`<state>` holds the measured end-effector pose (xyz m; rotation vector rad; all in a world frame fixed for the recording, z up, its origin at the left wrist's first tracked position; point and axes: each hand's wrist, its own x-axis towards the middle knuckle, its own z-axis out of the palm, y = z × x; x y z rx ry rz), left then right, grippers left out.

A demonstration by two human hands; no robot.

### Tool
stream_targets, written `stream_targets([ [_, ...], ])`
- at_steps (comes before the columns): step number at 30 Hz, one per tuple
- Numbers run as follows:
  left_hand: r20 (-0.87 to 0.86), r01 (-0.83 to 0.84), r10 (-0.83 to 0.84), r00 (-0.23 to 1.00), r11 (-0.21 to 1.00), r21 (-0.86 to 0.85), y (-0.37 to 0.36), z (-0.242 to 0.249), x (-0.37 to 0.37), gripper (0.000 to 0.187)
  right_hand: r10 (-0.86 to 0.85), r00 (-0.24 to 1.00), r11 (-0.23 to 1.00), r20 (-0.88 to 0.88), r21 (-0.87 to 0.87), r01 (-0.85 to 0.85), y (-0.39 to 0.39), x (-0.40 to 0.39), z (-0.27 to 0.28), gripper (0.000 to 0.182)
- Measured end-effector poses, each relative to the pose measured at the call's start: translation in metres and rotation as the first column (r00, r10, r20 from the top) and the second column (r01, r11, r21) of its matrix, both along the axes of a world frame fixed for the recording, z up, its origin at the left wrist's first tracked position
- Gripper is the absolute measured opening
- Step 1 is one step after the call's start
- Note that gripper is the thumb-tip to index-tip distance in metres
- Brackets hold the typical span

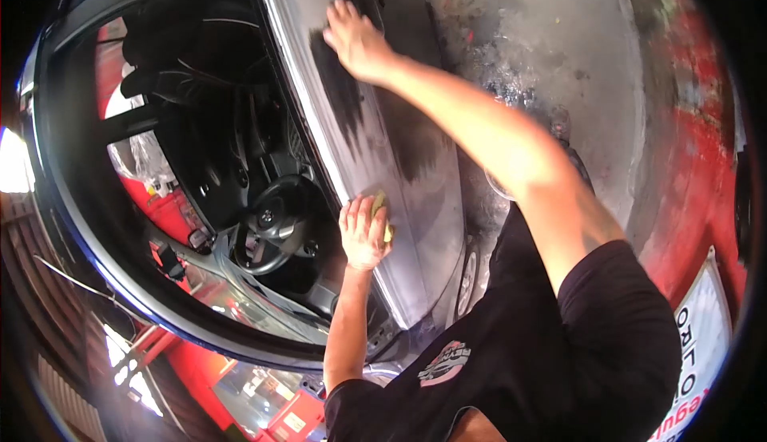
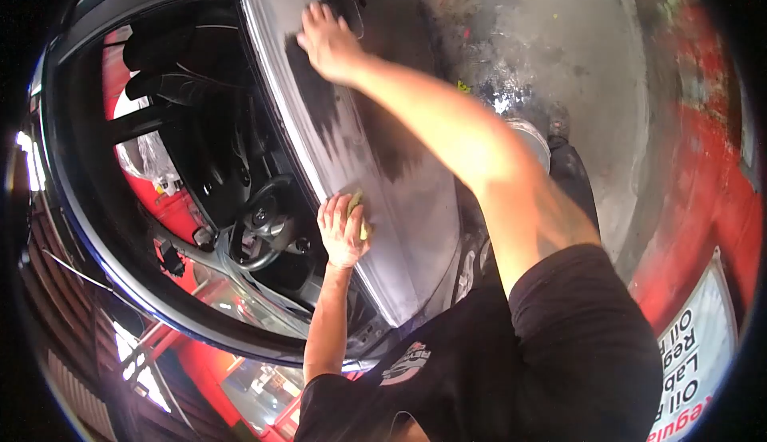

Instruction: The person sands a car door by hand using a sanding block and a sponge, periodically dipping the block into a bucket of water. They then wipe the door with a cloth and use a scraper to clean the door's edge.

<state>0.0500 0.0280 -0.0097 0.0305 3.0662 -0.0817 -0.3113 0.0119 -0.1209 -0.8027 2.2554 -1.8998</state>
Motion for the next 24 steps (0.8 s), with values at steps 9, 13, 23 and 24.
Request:
stream_targets([
  [9, 0.280, 0.230, -0.208, 0.937, 0.972, -0.045, -0.001, -0.030, -0.083, 0.040, 0.095, 0.810, 0.989, 0.579, 0.040, -0.145, 0.275, -0.026, -0.129, 0.057],
  [13, 0.175, 0.224, -0.203, 0.964, 0.968, -0.115, -0.051, -0.030, -0.244, 0.048, -0.252, 0.914, 0.774, 0.317, 0.633, -0.006, 0.565, 0.058, -0.296, 0.049],
  [23, 0.268, 0.234, -0.116, 0.956, 0.854, -0.464, -0.111, 0.005, -0.511, 0.053, -0.701, 0.632, 0.456, 0.331, 0.889, 0.040, 0.942, 0.139, -0.288, 0.063],
  [24, 0.278, 0.217, -0.092, 0.956, 0.860, -0.461, -0.116, -0.008, -0.484, 0.053, -0.703, 0.589, 0.527, 0.399, 0.848, 0.055, 0.913, 0.124, -0.274, 0.061],
])
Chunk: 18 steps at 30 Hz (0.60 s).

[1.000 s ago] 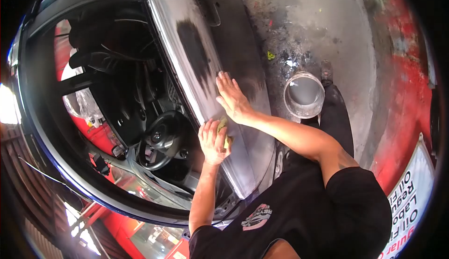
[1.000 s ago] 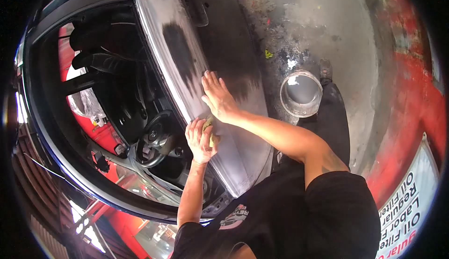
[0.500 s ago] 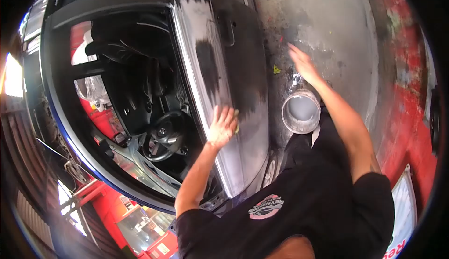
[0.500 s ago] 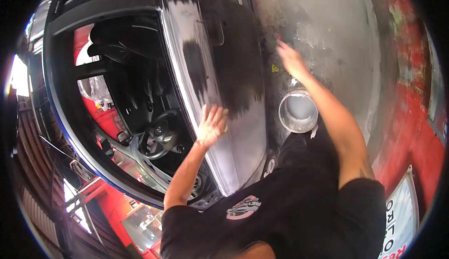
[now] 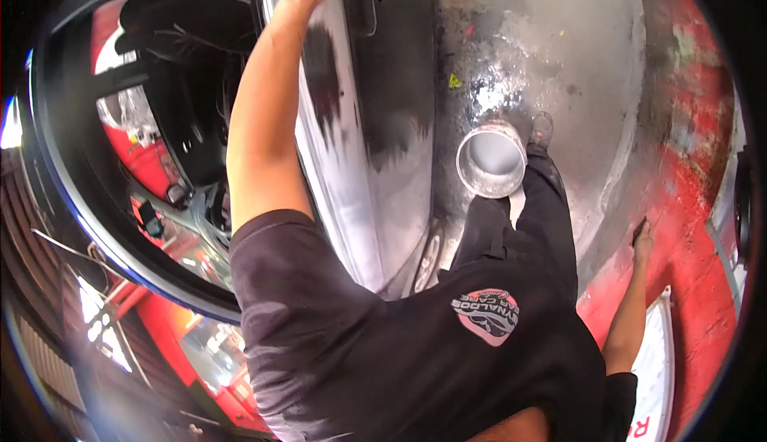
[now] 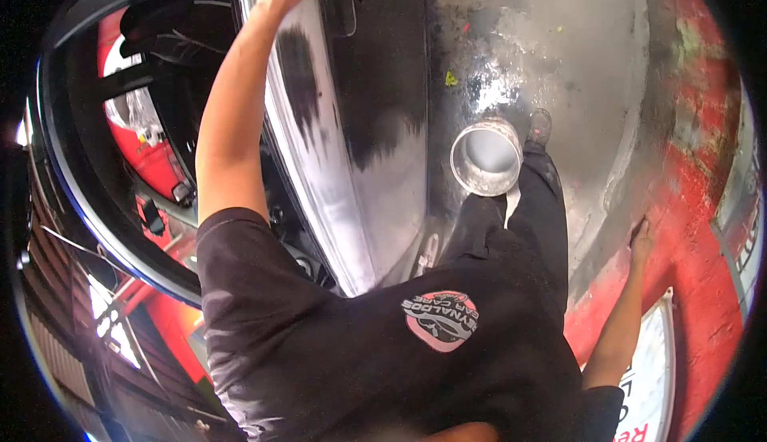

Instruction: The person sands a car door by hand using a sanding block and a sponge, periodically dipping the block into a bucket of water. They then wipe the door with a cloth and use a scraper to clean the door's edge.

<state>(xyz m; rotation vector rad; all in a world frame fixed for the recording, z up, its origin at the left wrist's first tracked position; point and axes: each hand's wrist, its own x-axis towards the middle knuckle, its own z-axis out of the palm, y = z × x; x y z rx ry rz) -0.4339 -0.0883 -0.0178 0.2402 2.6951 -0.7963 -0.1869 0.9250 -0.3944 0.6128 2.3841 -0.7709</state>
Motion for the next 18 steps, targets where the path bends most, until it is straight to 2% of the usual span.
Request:
stream_targets([
  [1, -0.010, 0.099, -0.099, 0.995, 0.983, 0.156, -0.005, -0.014, 0.027, 0.043, -0.055, 0.998, 0.995, 0.017, -0.080, 0.056, -0.030, -0.016, 0.015, 0.060],
  [2, -0.040, 0.195, -0.193, 0.980, 0.931, 0.307, -0.007, -0.028, 0.053, 0.034, -0.028, 0.998, 0.994, 0.054, -0.105, 0.033, -0.076, -0.035, 0.040, 0.058],
  [3, -0.016, 0.192, -0.196, 0.980, 0.939, 0.285, 0.010, -0.030, 0.089, 0.031, 0.000, 0.996, 0.991, 0.087, -0.130, 0.012, -0.117, -0.057, 0.059, 0.056],
  [4, 0.004, 0.191, -0.198, 0.980, 0.947, 0.260, 0.034, -0.029, 0.135, 0.029, 0.090, 0.995, 0.990, 0.041, -0.116, -0.084, -0.137, -0.070, 0.049, 0.059],
  [5, -0.026, 0.201, -0.203, 0.979, 0.930, 0.307, 0.047, -0.036, 0.182, 0.028, 0.180, 0.984, 0.979, -0.009, -0.100, -0.180, -0.157, -0.084, 0.039, 0.061],
  [7, -0.061, 0.215, -0.208, 0.976, 0.898, 0.385, 0.062, -0.062, 0.281, 0.029, 0.182, 0.983, 0.928, -0.025, -0.325, -0.180, -0.225, -0.115, 0.067, 0.055],
  [8, -0.033, 0.158, -0.159, 0.987, 0.891, 0.426, 0.073, -0.070, 0.328, 0.030, 0.197, 0.979, 0.923, -0.048, -0.329, -0.202, -0.247, -0.128, 0.067, 0.055],
  [9, 0.065, 0.120, -0.160, 0.985, 0.905, 0.408, 0.088, -0.067, 0.366, 0.030, 0.204, 0.974, 0.901, -0.101, -0.370, -0.227, -0.268, -0.137, 0.062, 0.052],
  [10, 0.036, 0.096, -0.119, 0.992, 0.917, 0.388, 0.104, -0.073, 0.403, 0.029, 0.216, 0.965, 0.875, -0.151, -0.408, -0.260, -0.283, -0.143, 0.059, 0.048],
  [11, 0.146, 0.020, -0.082, 0.986, 0.922, 0.386, 0.118, -0.072, 0.434, 0.028, 0.244, 0.954, 0.864, -0.174, -0.408, -0.295, -0.292, -0.151, 0.057, 0.048],
  [12, 0.061, -0.039, 0.010, 0.998, 0.874, 0.484, 0.122, -0.103, 0.485, 0.026, 0.292, 0.937, 0.839, -0.191, -0.419, -0.347, -0.302, -0.160, 0.056, 0.045],
  [13, 0.200, -0.060, -0.031, 0.979, 0.900, 0.432, 0.141, -0.089, 0.504, 0.023, 0.341, 0.917, 0.812, -0.209, -0.426, -0.399, -0.310, -0.168, 0.055, 0.042],
  [14, 0.173, -0.078, 0.003, 0.985, 0.899, 0.430, 0.156, -0.085, 0.524, 0.023, 0.370, 0.899, 0.796, -0.234, -0.418, -0.437, -0.314, -0.175, 0.054, 0.042],
  [16, 0.293, -0.219, 0.100, 0.951, 0.885, 0.411, 0.185, -0.089, 0.564, 0.022, 0.525, 0.814, 0.731, -0.250, -0.357, -0.581, -0.313, -0.184, 0.056, 0.036],
  [17, 0.246, -0.289, 0.197, 0.949, 0.856, 0.428, 0.198, -0.101, 0.586, 0.025, 0.553, 0.790, 0.710, -0.267, -0.346, -0.614, -0.311, -0.185, 0.060, 0.036],
  [18, 0.229, -0.309, 0.229, 0.946, 0.847, 0.433, 0.217, -0.100, 0.596, 0.025, 0.552, 0.813, 0.724, -0.183, -0.380, -0.577, -0.308, -0.184, 0.063, 0.034],
])
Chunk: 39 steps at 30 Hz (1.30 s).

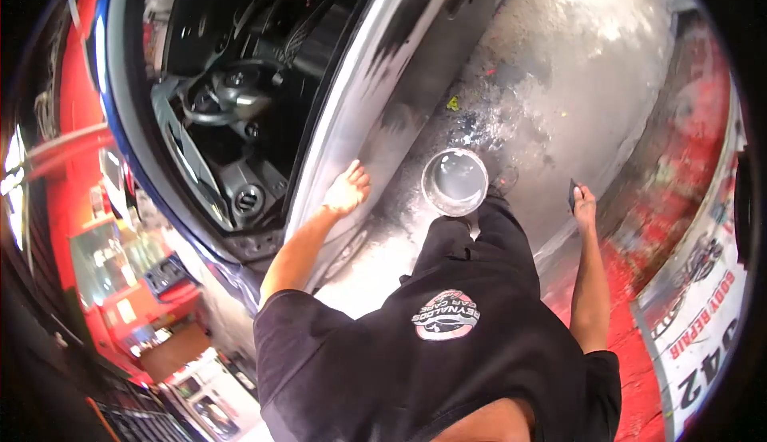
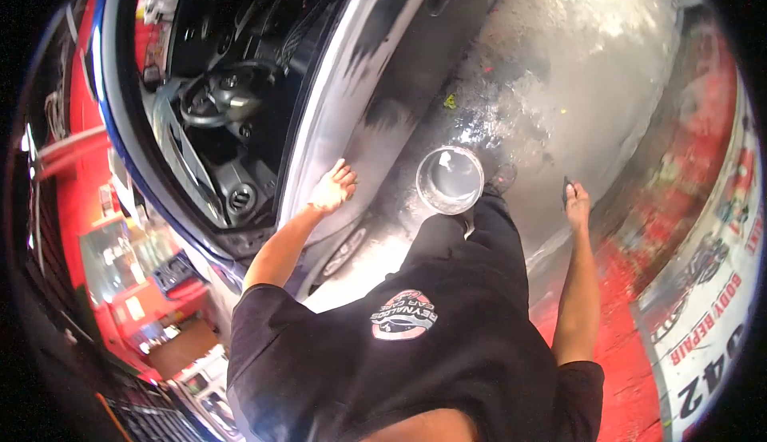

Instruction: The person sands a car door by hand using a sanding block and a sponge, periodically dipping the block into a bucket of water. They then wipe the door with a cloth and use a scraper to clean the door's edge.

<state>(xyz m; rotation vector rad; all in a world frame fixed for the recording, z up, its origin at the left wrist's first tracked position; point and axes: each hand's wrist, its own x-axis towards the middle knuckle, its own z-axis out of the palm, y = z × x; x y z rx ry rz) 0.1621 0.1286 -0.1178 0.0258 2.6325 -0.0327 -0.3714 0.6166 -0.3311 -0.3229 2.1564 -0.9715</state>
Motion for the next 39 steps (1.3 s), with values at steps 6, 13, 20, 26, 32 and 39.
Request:
stream_targets([
  [6, -0.180, -0.770, 0.855, 0.486, 0.516, 0.375, 0.115, -0.003, 0.002, 0.030, -0.217, 0.930, 0.972, 0.296, -0.020, 0.233, -0.013, 0.031, 0.028, 0.032],
  [13, 0.159, -0.386, 0.974, -0.160, -0.210, 0.898, 0.202, -0.026, -0.055, 0.053, 0.280, 0.943, 0.953, 0.178, -0.172, -0.250, -0.140, 0.110, 0.070, 0.042],
  [20, -0.204, -0.213, 0.971, -0.121, 0.176, 0.961, 0.234, 0.031, -0.094, 0.064, 0.430, 0.534, 0.874, 0.728, -0.484, -0.043, -0.229, 0.265, 0.173, 0.039],
  [26, -0.305, -0.199, 0.941, -0.149, 0.273, 0.941, 0.248, 0.044, -0.051, 0.073, 0.435, 0.287, 0.900, 0.853, -0.399, -0.176, -0.256, 0.303, 0.247, 0.044],
  [32, 0.146, -0.082, 0.704, -0.695, -0.280, 0.957, 0.250, 0.011, -0.026, 0.079, 0.604, 0.108, 0.693, 0.790, -0.452, -0.562, -0.306, 0.282, 0.219, 0.051],
  [39, 0.758, 0.672, 0.347, -0.552, -0.354, 0.651, 0.290, -0.038, -0.098, 0.049, 0.532, -0.214, 0.293, 0.819, -0.416, -0.861, -0.357, 0.265, 0.208, 0.078],
])
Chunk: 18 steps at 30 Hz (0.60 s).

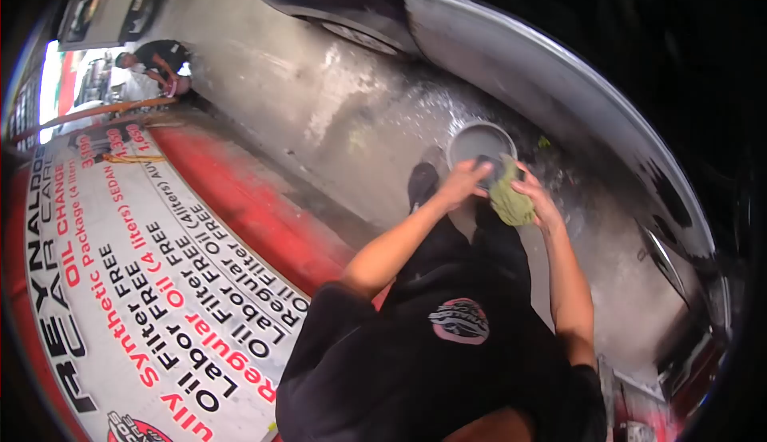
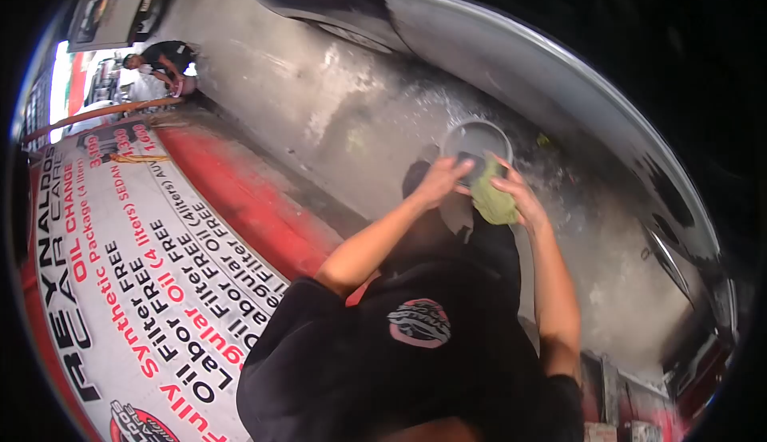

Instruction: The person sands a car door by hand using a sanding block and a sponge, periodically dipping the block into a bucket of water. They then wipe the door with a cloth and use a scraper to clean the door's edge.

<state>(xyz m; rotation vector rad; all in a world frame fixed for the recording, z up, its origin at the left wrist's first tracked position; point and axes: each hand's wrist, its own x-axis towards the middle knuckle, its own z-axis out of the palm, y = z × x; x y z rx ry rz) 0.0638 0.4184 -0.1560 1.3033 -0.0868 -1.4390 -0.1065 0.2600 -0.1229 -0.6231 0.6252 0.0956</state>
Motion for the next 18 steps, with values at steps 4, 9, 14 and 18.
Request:
stream_targets([
  [4, 0.183, -0.441, 0.403, 0.897, 0.853, 0.281, 0.039, -0.038, -0.029, 0.042, 0.105, 0.986, 0.990, -0.132, -0.078, -0.116, -0.007, -0.015, -0.068, 0.074],
  [9, 0.180, -0.491, 0.458, 0.870, 0.775, 0.398, 0.106, -0.124, -0.052, 0.025, 0.153, 0.918, 0.986, -0.365, -0.008, -0.168, -0.014, -0.024, -0.204, 0.068],
  [14, 0.010, -0.558, 0.606, 0.796, 0.727, 0.400, 0.121, -0.232, -0.113, 0.015, 0.181, 0.796, 0.742, -0.578, -0.451, -0.496, -0.008, 0.013, -0.367, 0.068],
  [18, -0.056, -0.379, 0.448, 0.892, 0.811, 0.446, 0.125, -0.325, -0.168, 0.017, 0.428, 0.557, 0.074, -0.712, -0.586, -0.807, -0.013, 0.033, -0.522, 0.066],
])
